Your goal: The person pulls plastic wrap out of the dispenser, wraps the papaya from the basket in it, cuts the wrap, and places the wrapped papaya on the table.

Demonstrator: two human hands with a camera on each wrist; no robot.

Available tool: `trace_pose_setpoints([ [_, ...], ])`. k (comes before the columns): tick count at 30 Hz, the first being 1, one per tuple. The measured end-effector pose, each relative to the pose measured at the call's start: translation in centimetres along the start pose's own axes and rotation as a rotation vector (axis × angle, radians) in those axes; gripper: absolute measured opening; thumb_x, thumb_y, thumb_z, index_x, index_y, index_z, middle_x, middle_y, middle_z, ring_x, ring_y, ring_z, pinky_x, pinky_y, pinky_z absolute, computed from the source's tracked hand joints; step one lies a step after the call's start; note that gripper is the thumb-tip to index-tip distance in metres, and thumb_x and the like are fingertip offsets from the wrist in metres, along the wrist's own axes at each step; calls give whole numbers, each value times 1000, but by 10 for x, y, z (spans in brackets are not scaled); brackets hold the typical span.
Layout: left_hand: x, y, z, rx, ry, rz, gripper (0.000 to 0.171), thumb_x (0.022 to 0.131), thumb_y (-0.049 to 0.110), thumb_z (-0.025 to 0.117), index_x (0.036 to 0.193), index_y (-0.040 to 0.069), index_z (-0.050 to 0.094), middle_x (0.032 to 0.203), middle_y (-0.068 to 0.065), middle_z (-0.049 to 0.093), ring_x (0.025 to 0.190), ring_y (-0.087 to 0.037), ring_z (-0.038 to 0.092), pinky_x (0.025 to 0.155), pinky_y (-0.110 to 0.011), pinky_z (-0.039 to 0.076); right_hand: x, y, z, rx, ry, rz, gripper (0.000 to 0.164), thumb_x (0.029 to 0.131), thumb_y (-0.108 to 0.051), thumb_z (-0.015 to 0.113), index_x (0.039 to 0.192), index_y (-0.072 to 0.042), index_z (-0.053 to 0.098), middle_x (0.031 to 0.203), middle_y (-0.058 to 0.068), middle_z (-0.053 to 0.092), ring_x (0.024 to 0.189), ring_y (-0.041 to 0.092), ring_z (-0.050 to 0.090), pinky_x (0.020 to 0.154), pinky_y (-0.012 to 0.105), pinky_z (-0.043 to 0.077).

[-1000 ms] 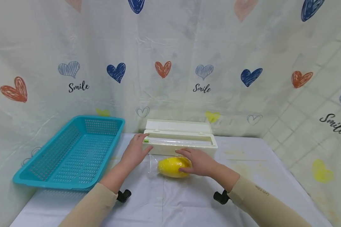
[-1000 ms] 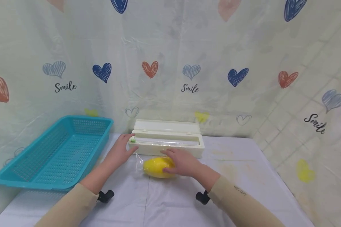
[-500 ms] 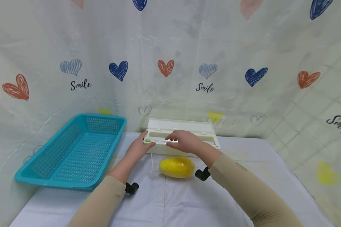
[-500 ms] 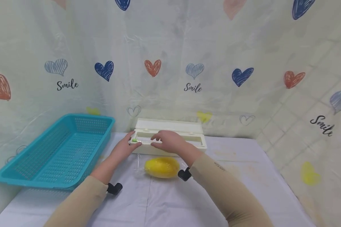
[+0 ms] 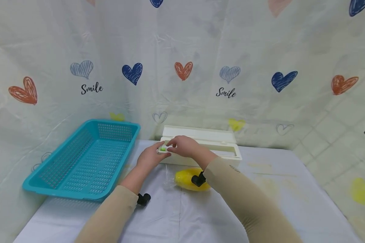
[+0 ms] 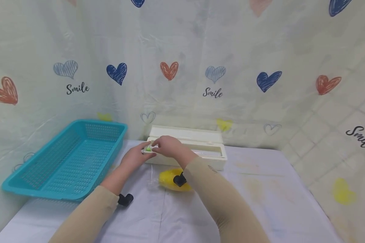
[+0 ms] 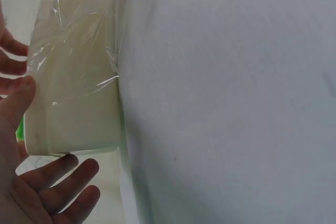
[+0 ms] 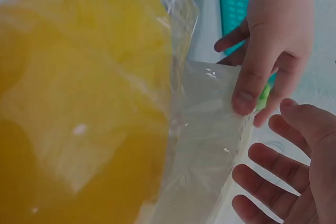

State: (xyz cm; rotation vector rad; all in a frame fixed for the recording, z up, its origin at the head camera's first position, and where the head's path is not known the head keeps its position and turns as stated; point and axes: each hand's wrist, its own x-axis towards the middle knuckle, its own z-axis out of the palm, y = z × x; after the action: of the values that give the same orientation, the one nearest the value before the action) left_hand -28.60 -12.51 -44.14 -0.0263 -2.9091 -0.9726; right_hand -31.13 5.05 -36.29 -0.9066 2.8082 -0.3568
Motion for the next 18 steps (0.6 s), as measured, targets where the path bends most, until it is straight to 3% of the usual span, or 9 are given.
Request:
trace_pose_setpoints([
  [8,4,1,2,63,-4,7,83,80,65,71,149,27,46,142,-6,57,117,-31,60,90,-47,51,11,1,8,63,-10,34,32,100,-33,59,129,-22,67,117,-2,69,96,14,61,88,32,52],
  [12,6,2,2,113,-8,2,85,80,66,70,149,25,44,139,-7,59,115,-30,61,90,-46,51,12,-1,8,52,-6,20,30,100,-31,61,128,-23,68,111,-3,70,91,13,60,85,31,51],
  [18,8,4,-1,105,-36,10,87,80,63,72,150,20,43,146,-8,52,123,-31,57,94,-49,50,18,-6,7,13,-28,5,31,99,-31,62,128,-22,69,104,-4,69,82,13,59,76,30,50],
])
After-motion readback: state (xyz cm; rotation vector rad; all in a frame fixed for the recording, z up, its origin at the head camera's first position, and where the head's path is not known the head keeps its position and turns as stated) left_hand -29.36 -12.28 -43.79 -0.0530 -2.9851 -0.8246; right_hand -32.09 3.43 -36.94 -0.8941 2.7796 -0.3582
